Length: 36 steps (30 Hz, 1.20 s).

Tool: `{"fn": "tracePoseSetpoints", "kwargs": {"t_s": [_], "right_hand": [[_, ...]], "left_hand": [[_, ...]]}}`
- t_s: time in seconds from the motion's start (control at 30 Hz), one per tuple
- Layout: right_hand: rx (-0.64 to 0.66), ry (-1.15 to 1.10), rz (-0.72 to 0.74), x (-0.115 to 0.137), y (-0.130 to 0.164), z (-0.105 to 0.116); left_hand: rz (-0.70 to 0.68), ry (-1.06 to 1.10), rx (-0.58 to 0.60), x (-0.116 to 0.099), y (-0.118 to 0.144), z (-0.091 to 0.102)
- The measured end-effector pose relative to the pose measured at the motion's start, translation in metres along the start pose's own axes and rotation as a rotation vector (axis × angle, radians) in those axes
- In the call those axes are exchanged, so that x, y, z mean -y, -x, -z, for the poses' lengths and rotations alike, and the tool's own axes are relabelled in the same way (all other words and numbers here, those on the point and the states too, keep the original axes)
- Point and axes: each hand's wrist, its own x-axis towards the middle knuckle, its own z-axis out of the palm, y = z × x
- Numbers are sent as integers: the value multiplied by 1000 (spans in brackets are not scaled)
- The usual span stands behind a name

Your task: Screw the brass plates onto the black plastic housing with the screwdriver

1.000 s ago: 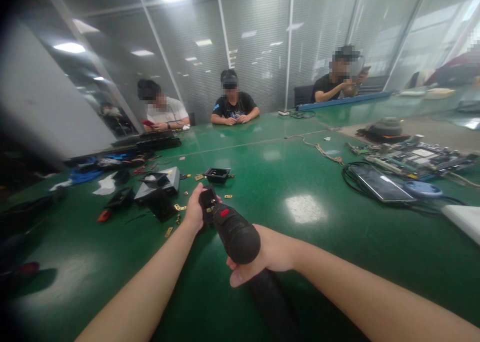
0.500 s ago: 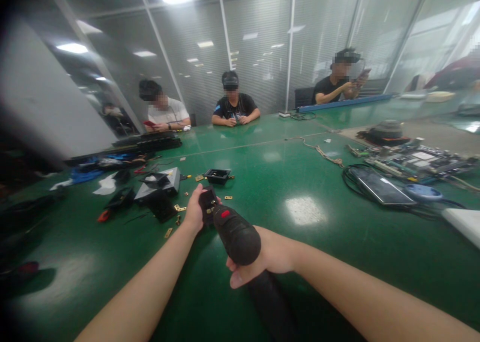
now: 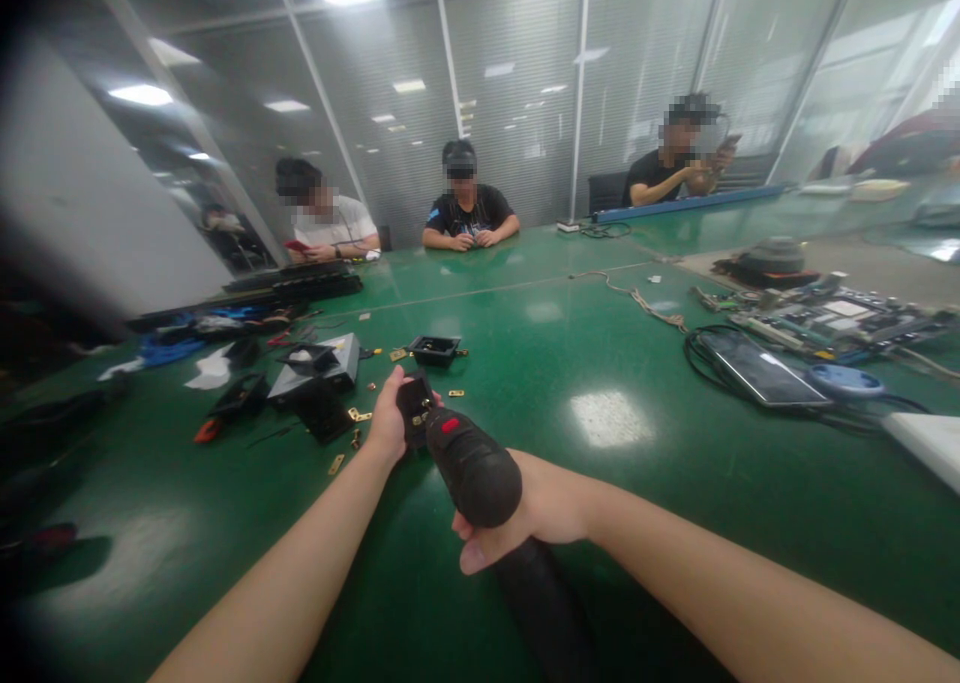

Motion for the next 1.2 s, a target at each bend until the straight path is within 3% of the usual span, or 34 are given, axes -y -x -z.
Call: {"fn": "tracePoseSetpoints", "kwargs": {"t_s": [1.2], "right_hand": [[-8,9,-11,5,1,-1]], "left_hand": [[4,-23,23,3,-5,6]]}}
